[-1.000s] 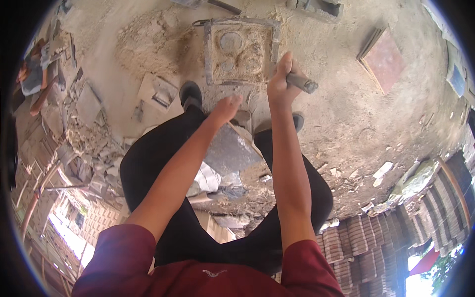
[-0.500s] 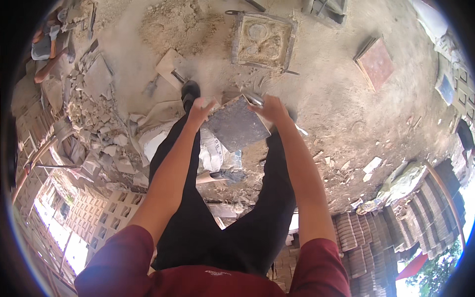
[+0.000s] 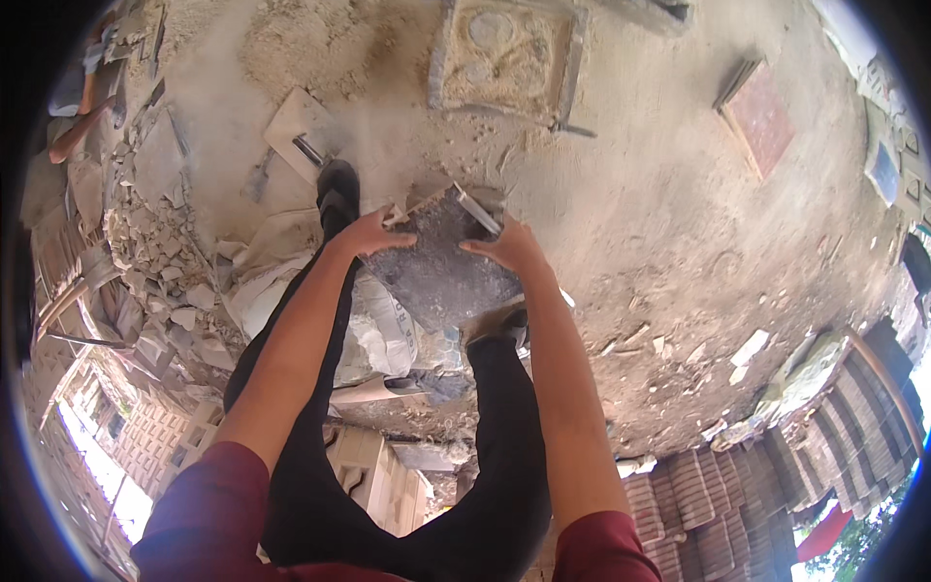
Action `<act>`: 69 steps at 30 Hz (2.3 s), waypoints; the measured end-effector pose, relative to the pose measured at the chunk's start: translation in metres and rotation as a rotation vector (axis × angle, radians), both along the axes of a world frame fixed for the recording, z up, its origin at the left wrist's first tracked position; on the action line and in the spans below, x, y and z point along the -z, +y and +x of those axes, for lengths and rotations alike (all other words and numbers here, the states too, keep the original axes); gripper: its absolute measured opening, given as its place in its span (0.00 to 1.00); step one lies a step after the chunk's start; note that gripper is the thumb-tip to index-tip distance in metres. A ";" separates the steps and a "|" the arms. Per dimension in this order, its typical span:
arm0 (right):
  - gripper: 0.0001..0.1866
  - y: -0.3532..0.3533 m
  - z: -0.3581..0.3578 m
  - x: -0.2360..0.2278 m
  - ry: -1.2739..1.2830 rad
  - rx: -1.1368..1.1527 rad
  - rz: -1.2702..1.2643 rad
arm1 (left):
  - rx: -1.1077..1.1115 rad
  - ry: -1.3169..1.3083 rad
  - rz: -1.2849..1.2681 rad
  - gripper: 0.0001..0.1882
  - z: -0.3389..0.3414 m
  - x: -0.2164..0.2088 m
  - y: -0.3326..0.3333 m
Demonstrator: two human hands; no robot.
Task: The person prepares a mold by hand, places a square tile into the mold, and then uses a trowel to apply and smooth a textured material over the surface.
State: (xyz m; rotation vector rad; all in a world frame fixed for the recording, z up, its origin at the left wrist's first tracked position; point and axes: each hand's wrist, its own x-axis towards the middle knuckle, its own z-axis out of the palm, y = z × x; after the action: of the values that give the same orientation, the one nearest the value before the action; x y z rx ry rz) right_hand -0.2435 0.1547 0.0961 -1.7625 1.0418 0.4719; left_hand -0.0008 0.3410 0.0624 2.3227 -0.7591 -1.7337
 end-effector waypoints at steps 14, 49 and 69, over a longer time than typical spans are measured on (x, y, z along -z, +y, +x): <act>0.48 -0.004 -0.033 0.032 0.017 0.007 0.016 | -0.181 0.308 -0.109 0.53 -0.039 0.022 -0.020; 0.40 -0.009 -0.104 0.002 0.030 0.038 0.137 | -0.097 0.158 -0.099 0.60 -0.132 0.023 -0.005; 0.34 -0.061 -0.037 -0.270 -0.317 0.770 -0.177 | -0.214 -0.418 -0.722 0.30 -0.041 -0.233 -0.128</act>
State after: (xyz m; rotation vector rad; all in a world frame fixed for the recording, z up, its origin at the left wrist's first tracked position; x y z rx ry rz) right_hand -0.2806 0.0933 0.3662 -1.3734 1.4427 -0.3746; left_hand -0.0415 0.2135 0.2958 2.1292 -0.9505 -0.7056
